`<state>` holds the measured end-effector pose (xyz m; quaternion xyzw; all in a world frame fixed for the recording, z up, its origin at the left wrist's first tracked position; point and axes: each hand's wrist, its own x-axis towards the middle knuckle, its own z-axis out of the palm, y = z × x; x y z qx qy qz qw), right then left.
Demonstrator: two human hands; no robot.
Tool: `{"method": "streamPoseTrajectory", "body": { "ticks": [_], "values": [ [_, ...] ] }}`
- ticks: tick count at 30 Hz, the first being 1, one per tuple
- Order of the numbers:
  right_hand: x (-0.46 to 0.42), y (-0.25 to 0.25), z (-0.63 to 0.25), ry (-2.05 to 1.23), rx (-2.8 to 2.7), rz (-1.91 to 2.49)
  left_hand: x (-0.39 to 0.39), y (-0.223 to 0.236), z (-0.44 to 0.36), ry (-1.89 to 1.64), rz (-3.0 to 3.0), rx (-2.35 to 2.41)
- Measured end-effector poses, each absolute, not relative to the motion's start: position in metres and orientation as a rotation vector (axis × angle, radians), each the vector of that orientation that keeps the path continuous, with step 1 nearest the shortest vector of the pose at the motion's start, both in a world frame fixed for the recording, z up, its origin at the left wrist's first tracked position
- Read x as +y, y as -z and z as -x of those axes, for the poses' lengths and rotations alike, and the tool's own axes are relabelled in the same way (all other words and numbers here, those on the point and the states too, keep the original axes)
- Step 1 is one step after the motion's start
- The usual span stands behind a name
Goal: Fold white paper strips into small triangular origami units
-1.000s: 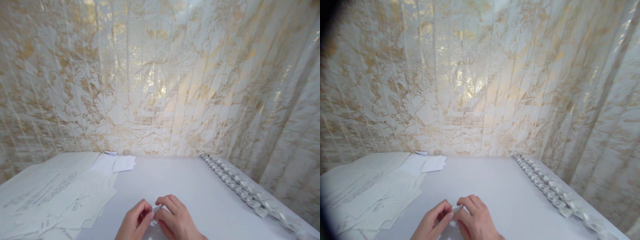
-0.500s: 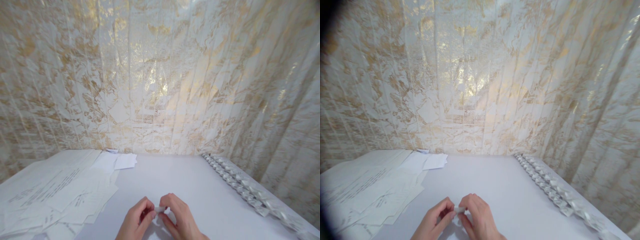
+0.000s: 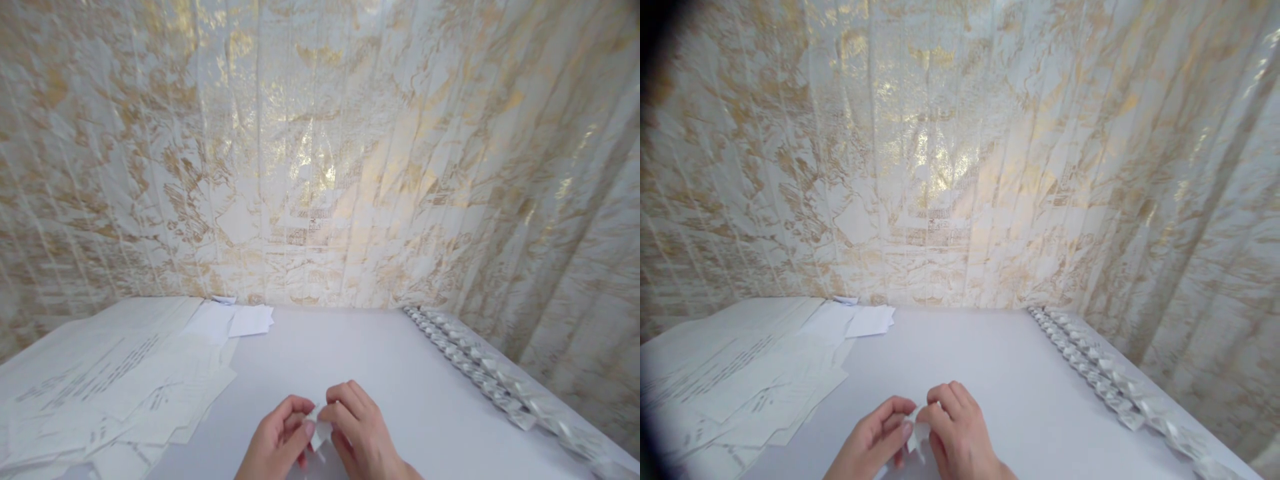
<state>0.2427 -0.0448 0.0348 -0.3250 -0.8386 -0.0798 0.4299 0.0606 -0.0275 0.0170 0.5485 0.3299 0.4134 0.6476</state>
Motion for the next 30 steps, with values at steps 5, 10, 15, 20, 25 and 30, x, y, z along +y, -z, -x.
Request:
{"method": "streamPoseTrajectory", "body": {
  "ticks": [5, 10, 15, 20, 25, 30],
  "values": [
    [-0.049, -0.037, -0.241, 0.002, -2.030, 0.857, -0.024, -0.015, -0.056, -0.951, -1.348, 0.781],
    [-0.048, -0.031, -0.238, 0.037, -2.074, 0.902, -0.030, -0.017, -0.055, -0.995, -1.535, 0.859],
    [-0.047, -0.028, -0.237, -0.007, -2.057, 0.913, -0.031, -0.019, -0.056, -0.975, -1.623, 0.932],
    [-0.047, -0.029, -0.237, -0.039, -2.068, 0.902, -0.033, -0.019, -0.058, -1.005, -1.667, 0.940],
    [-0.048, -0.030, -0.236, -0.004, -2.061, 0.889, -0.034, -0.021, -0.056, -0.975, -1.687, 0.892],
    [-0.048, -0.029, -0.236, -0.090, -2.061, 0.917, -0.031, -0.022, -0.054, -0.935, -1.714, 0.919]
  ]
}}
